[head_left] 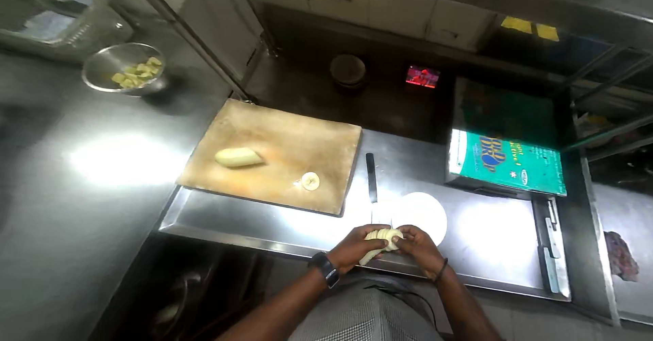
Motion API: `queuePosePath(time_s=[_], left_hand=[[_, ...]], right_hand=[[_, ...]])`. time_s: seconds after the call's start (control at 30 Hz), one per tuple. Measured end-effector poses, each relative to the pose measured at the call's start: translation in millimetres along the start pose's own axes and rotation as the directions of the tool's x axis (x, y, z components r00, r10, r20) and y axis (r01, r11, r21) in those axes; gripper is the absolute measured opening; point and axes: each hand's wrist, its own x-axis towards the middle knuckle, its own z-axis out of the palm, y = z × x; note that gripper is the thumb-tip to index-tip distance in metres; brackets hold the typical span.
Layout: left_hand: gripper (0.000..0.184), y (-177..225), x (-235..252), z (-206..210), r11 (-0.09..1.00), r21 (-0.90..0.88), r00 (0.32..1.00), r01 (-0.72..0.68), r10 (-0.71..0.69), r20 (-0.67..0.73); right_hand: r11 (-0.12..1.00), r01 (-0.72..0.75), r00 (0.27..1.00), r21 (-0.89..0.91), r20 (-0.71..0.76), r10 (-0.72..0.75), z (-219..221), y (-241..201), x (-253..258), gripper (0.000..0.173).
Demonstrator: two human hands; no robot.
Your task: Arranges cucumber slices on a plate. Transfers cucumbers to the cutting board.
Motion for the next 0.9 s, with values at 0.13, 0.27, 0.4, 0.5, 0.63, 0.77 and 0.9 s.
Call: queuePosePath(time_s=[0.13,0.27,0.4,0.5,0.63,0.77,0.9], left_hand=[[0.044,4,5,3,0.999,0.032,0.998,0.003,-0.001,-0.056],[0.041,0,14,3,1.000,0.025,0.990,0.015,-0.011,-0.138],[0.038,-2,20,5,1.000,0.012,0.983,-0.028,0.029,-0.184],[0.035,-1,24,8,0.997,0.054,0.961,-0.062,0.074,-0.267],[0.038,-3,31,10,0.846,0.533,0.920,-0.023,0.227,-0.321],[0.059,4,40,23,0.637,0.770,0.956,0.027,0.208,-0.206],[0.074,13,50,40,0.548,0.828,0.973,0.119,0.104,-0.208]], right_hand=[[0.998,-0.055,0.998,-0.028,0.036,0.056,-8,-5,10,0.040],[0.991,-0.134,0.977,-0.008,0.168,0.134,-11,-5,19,0.040],[0.988,-0.149,0.967,0.042,0.215,0.137,-16,-5,26,0.040],[0.996,-0.080,0.994,0.050,0.078,0.076,-22,-7,34,0.037],[0.922,0.049,0.973,-0.383,-0.189,-0.130,-39,-13,48,0.034],[0.844,0.061,0.924,-0.533,-0.290,-0.250,-41,-19,54,0.033],[0.757,0.050,0.903,-0.652,-0.295,-0.313,-36,-23,54,0.033]])
